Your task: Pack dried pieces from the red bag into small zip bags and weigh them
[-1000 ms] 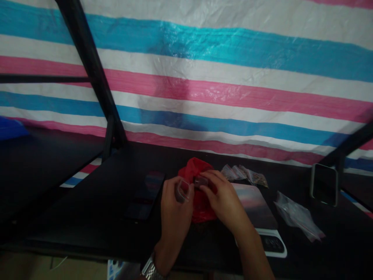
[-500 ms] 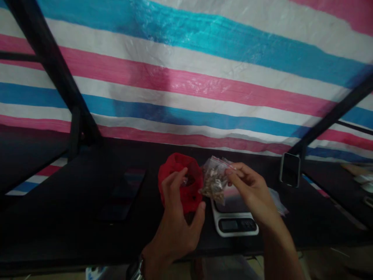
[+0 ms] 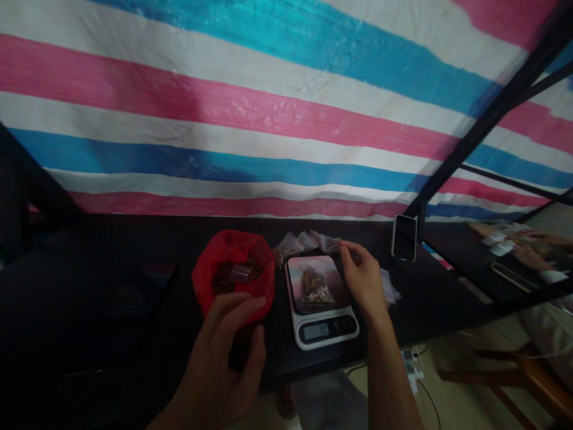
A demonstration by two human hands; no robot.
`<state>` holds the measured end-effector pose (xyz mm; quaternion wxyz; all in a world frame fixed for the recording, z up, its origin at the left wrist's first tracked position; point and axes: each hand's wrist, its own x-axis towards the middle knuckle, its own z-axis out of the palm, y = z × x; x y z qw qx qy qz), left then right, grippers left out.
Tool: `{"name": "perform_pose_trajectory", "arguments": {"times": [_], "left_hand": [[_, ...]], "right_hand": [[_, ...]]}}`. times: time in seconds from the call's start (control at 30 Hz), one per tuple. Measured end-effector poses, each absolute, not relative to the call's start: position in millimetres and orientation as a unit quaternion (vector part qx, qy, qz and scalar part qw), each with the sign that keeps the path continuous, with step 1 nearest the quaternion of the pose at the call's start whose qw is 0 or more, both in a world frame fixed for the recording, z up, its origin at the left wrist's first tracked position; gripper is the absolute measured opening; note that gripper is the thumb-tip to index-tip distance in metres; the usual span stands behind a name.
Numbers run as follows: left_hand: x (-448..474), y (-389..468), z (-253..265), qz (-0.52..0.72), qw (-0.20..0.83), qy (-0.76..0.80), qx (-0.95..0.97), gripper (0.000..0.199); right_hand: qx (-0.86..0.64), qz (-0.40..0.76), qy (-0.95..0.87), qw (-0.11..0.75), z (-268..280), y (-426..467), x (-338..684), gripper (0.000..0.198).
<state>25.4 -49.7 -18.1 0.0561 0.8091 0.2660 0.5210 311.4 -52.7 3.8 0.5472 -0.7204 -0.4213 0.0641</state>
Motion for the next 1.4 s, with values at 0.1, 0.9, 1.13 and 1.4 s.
{"name": "perform_pose_trajectory", "arguments": {"times": [0.1, 0.9, 1.13, 1.4], "left_hand": [[29.0, -59.5, -16.2, 0.474, 0.071, 0.191, 0.857, 0.037], [45.9, -65.9, -32.4, 0.449, 0.070, 0.141, 0.879, 0.034], [43.4, -68.0, -36.5, 0.433, 0.051, 0.173, 0.883, 0.034], [45.7, -62.6, -35.7, 0.478, 0.041, 0.198, 0.855, 0.030]], "right_hand": [[-0.724, 0.045, -0.388, 0.568, -8.2, -49.7, 317.9, 0.045], [-0.679, 0.064, -0.455, 0.573, -13.9, -49.6, 326.1, 0.034], [-0.718, 0.055, -0.502, 0.480, -14.2, -49.6, 314.1, 0.018], [-0.744, 0.063, -0.490, 0.450, -9.8, -48.7, 303.6, 0.013]]}}
